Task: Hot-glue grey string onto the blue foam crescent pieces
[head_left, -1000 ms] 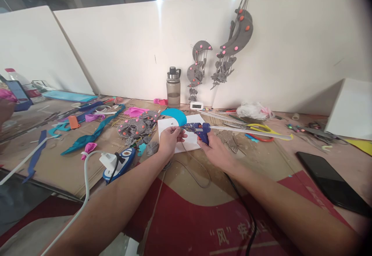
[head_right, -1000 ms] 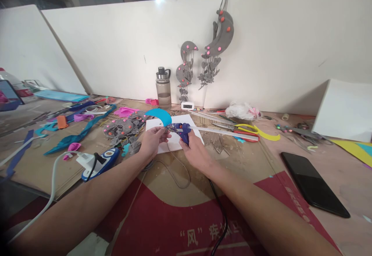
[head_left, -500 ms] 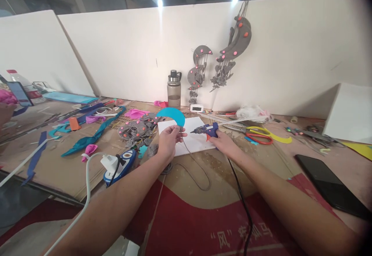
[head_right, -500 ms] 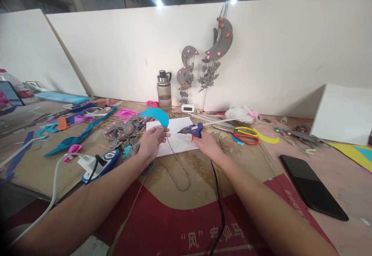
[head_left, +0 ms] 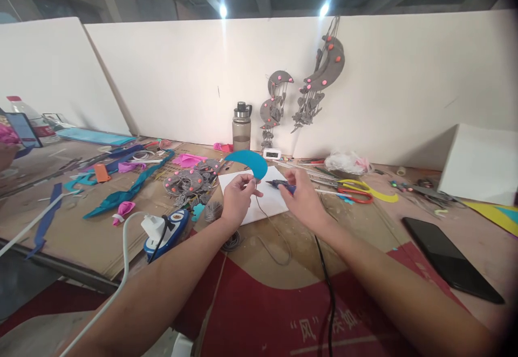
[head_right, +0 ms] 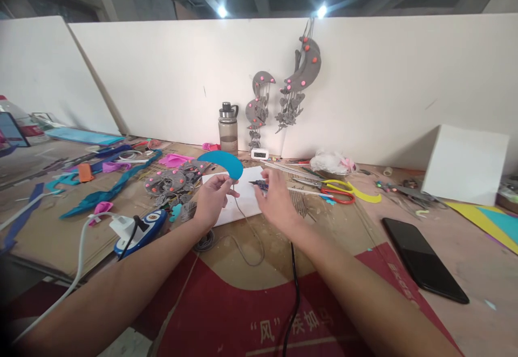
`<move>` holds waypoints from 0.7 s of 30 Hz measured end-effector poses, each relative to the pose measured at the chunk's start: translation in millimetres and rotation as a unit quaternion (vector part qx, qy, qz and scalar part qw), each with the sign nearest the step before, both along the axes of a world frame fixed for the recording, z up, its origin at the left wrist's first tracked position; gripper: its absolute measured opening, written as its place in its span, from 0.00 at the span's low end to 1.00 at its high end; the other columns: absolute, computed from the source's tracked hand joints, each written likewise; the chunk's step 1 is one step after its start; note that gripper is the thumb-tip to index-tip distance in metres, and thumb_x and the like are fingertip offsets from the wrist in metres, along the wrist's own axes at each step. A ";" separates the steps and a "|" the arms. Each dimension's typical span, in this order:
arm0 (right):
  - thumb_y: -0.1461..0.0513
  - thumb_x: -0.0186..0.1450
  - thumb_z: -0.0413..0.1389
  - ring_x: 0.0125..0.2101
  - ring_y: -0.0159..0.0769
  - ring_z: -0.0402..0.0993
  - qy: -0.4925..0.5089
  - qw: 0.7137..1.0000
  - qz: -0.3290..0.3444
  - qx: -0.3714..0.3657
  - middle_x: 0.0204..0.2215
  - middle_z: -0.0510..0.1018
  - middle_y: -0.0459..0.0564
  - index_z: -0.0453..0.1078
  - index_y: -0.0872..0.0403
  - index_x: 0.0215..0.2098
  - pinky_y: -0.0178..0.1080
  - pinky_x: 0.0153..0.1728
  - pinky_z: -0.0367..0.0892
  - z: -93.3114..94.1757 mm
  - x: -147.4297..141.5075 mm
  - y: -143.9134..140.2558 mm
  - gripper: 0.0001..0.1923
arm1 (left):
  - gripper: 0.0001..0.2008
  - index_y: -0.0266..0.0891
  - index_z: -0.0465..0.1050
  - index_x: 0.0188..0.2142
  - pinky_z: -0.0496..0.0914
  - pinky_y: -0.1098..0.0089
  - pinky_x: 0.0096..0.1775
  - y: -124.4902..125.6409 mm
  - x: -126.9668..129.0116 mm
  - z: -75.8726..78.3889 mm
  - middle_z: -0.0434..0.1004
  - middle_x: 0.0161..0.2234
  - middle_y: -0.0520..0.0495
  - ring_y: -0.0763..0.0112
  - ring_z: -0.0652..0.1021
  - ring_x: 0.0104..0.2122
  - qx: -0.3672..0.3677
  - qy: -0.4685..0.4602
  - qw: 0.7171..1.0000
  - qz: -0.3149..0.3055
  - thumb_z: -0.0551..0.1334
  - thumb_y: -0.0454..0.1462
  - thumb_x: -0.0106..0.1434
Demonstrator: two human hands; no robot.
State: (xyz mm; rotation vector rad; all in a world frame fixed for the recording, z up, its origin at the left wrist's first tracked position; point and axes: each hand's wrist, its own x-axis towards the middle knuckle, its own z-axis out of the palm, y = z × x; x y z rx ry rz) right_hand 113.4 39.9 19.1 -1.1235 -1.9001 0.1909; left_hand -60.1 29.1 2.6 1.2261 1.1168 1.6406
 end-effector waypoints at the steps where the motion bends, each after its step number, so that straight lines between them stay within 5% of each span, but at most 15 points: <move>1: 0.59 0.62 0.52 0.46 0.40 0.68 0.060 0.996 0.046 -0.037 0.46 0.70 0.55 0.60 0.52 0.45 0.46 0.49 0.64 1.6 -9.6 -2.7 0.14 | 0.11 0.38 0.68 0.34 0.59 0.76 0.20 -1.1 -0.3 0.9 0.76 0.32 0.48 0.73 0.77 0.22 0.006 0.025 1.000 0.011 0.62 0.43 0.57; 4: 0.60 0.59 0.54 0.47 0.36 0.70 0.190 0.952 0.159 -0.181 0.47 0.71 0.52 0.56 0.50 0.46 0.43 0.48 0.65 1.1 -36.9 -4.6 0.18 | 0.08 0.39 0.72 0.33 0.63 0.74 0.26 -4.5 -1.6 5.8 0.72 0.23 0.53 0.76 0.73 0.19 0.031 0.084 0.994 0.065 0.63 0.41 0.56; 8: 0.58 0.59 0.54 0.34 0.33 0.75 0.265 0.894 0.191 -0.308 0.36 0.74 0.47 0.53 0.50 0.49 0.41 0.39 0.69 -4.0 -58.1 -2.2 0.22 | 0.03 0.39 0.75 0.29 0.61 0.74 0.28 -5.9 -4.1 13.3 0.71 0.22 0.53 0.77 0.67 0.20 0.061 0.103 0.983 0.139 0.64 0.36 0.54; 14: 0.53 0.61 0.53 0.24 0.29 0.66 0.272 0.919 0.117 -0.261 0.27 0.67 0.41 0.59 0.50 0.41 0.35 0.27 0.65 -6.4 -58.6 -4.1 0.15 | 0.06 0.39 0.75 0.31 0.60 0.75 0.28 -1.6 -7.3 10.5 0.74 0.26 0.52 0.77 0.67 0.22 0.050 0.121 0.982 0.134 0.63 0.38 0.56; 21: 0.53 0.62 0.51 0.25 0.29 0.59 0.221 0.953 0.097 -0.182 0.24 0.66 0.42 0.65 0.53 0.30 0.34 0.27 0.58 1.2 -48.0 -6.1 0.11 | 0.07 0.38 0.74 0.32 0.59 0.76 0.25 2.9 -6.1 4.1 0.71 0.24 0.53 0.78 0.65 0.21 0.012 0.071 0.993 0.095 0.63 0.40 0.55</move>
